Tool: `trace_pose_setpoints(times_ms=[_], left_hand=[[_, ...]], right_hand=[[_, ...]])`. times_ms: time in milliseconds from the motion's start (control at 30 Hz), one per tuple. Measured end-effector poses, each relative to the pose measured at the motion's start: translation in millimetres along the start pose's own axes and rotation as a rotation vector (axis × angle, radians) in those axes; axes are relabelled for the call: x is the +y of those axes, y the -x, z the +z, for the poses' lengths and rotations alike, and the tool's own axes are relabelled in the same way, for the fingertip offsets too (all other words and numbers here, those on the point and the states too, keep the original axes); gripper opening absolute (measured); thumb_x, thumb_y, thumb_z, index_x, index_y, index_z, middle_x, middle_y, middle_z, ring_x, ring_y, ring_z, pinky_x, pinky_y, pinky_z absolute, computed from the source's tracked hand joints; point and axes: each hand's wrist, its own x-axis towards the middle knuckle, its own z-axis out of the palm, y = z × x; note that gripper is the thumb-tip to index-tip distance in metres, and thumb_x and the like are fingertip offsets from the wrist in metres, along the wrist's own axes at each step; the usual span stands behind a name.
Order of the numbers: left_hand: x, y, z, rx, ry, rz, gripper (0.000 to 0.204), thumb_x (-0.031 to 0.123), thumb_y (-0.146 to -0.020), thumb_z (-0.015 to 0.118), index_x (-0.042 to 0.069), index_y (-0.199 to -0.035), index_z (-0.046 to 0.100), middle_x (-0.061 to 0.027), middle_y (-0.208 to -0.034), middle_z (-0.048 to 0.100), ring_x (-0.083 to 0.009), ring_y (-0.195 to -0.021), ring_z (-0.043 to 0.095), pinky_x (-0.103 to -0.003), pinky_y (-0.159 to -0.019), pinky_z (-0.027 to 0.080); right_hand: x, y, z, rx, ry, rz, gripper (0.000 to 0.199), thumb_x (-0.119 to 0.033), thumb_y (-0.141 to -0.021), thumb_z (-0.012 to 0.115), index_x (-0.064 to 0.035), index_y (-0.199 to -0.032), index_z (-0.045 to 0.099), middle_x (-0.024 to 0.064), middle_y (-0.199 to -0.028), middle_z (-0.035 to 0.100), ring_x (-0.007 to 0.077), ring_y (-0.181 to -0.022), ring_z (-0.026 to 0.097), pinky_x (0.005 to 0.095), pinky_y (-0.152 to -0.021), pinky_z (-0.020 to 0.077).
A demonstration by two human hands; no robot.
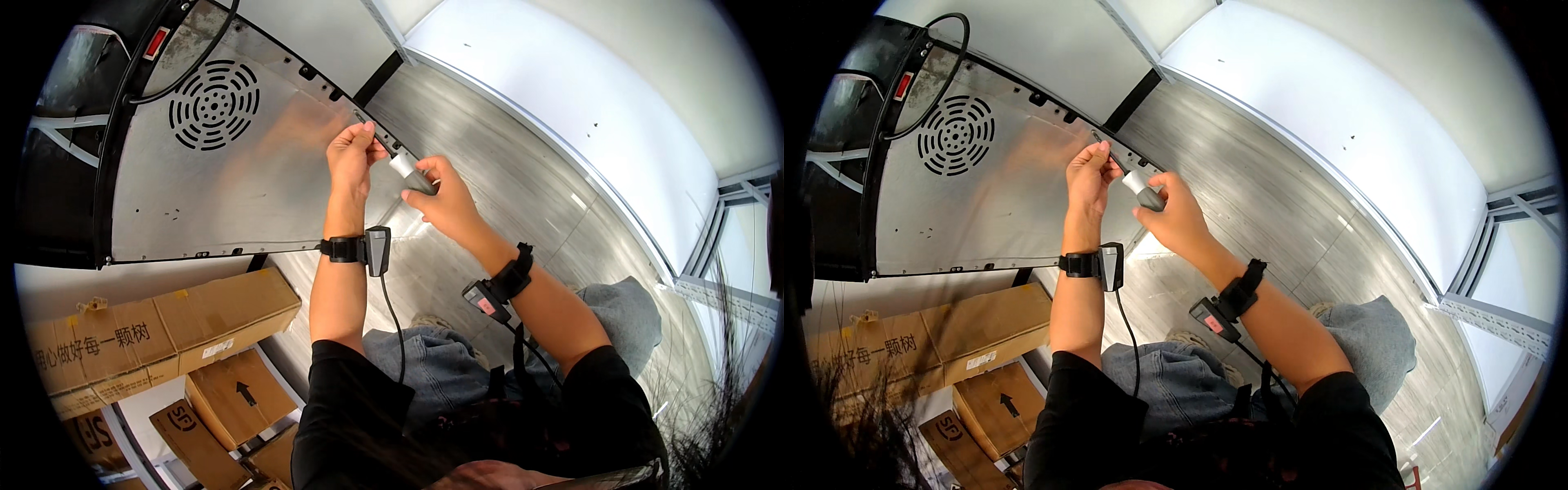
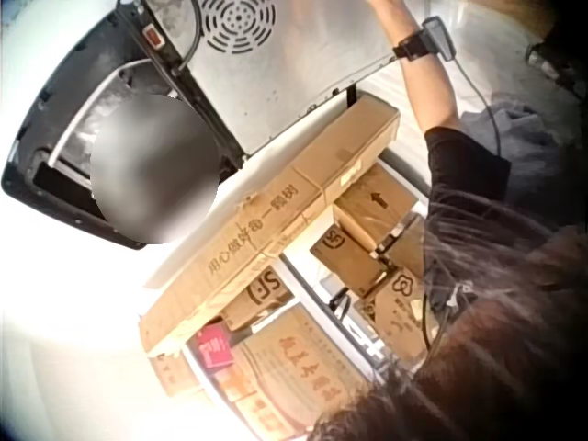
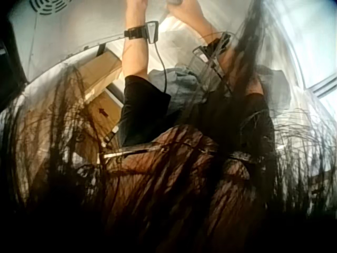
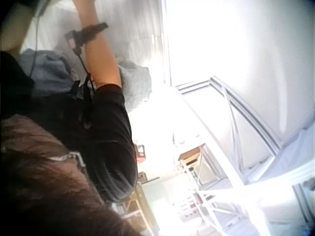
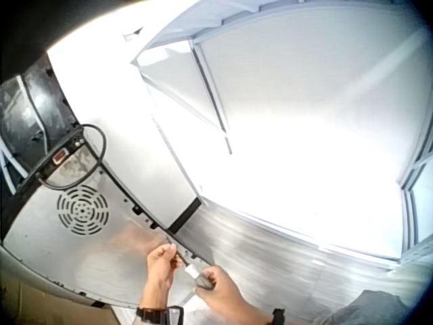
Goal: The person is assembling a large appliance, likely a refrigerator, by securing its back panel to the main body. They use a screwdriver to tighten multiple screws along the edges of the metal casing while sitting on the floor.
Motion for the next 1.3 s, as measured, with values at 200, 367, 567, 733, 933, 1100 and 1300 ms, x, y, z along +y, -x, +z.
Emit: trace_pose_setpoints(times_ms=[200,367,567,733,933,1100,1300], left_hand=[[-3,0,2,-0.043,0.058,0.038,0.015,0.015,-0.090,0.059,0.001,-0.093,0.061,-0.0042,-0.072,0.062,-0.0097,-0.056,0.056,-0.023,-0.054,0.049],[4,5,8,-0.019,-0.176,0.027,0.015,0.014,-0.090,0.058,-0.001,-0.092,0.061,-0.0054,-0.072,0.062,-0.0100,-0.058,0.057,-0.023,-0.052,0.049],[3,2,4,-0.058,-0.144,0.017,0.015,0.013,-0.091,0.057,-0.001,-0.092,0.060,-0.0068,-0.073,0.064,-0.0113,-0.060,0.060,-0.024,-0.054,0.050],[6,5,8,-0.078,-0.080,0.008,0.015,0.015,-0.092,0.056,0.000,-0.096,0.059,-0.0058,-0.074,0.063,-0.0110,-0.060,0.060,-0.022,-0.054,0.048],[3,0,8,-0.012,-0.156,0.017,0.013,0.015,-0.091,0.059,0.003,-0.087,0.061,-0.0053,-0.073,0.063,-0.0102,-0.056,0.058,-0.022,-0.052,0.048],[2,-1,7,-0.047,-0.088,0.011,0.012,0.014,-0.091,0.058,0.002,-0.089,0.061,-0.0059,-0.074,0.063,-0.0102,-0.056,0.058,-0.022,-0.052,0.049],[4,1,4,-0.107,0.004,-0.006,0.016,0.013,-0.092,0.056,0.000,-0.100,0.058,-0.0068,-0.076,0.063,-0.0128,-0.062,0.061,-0.023,-0.055,0.050]], right_hand=[[6,-8,-4,-0.078,-0.234,0.207,0.039,-0.015,-0.080,0.065,-0.0024,-0.111,0.047,0.0091,-0.093,0.057,0.0171,-0.072,0.060,0.0299,-0.064,0.0475],[30,-12,2,0.045,0.068,-0.087,0.040,-0.013,-0.077,0.067,-0.0057,-0.111,0.048,0.0116,-0.093,0.057,0.0214,-0.077,0.059,0.0320,-0.067,0.0471],[24,-13,2,0.014,0.046,-0.026,0.037,-0.015,-0.077,0.069,-0.0040,-0.107,0.050,0.0113,-0.094,0.057,0.0207,-0.077,0.059,0.0318,-0.069,0.0470],[9,-15,-12,-0.127,-0.215,0.206,0.036,-0.017,-0.078,0.068,-0.0015,-0.105,0.050,0.0075,-0.089,0.057,0.0185,-0.078,0.058,0.0311,-0.069,0.0469],[35,-20,-3,0.028,0.049,-0.105,0.037,-0.014,-0.076,0.069,-0.0023,-0.105,0.050,0.0096,-0.088,0.058,0.0193,-0.078,0.057,0.0314,-0.069,0.0464],[33,-20,-7,0.050,0.149,-0.111,0.037,-0.016,-0.075,0.070,-0.0014,-0.104,0.051,0.0122,-0.090,0.058,0.0200,-0.077,0.057,0.0318,-0.067,0.0459],[9,-19,-13,-0.110,-0.095,0.202,0.039,-0.018,-0.074,0.070,-0.0005,-0.103,0.051,0.0117,-0.088,0.062,0.0208,-0.070,0.060,0.0331,-0.063,0.0468]])
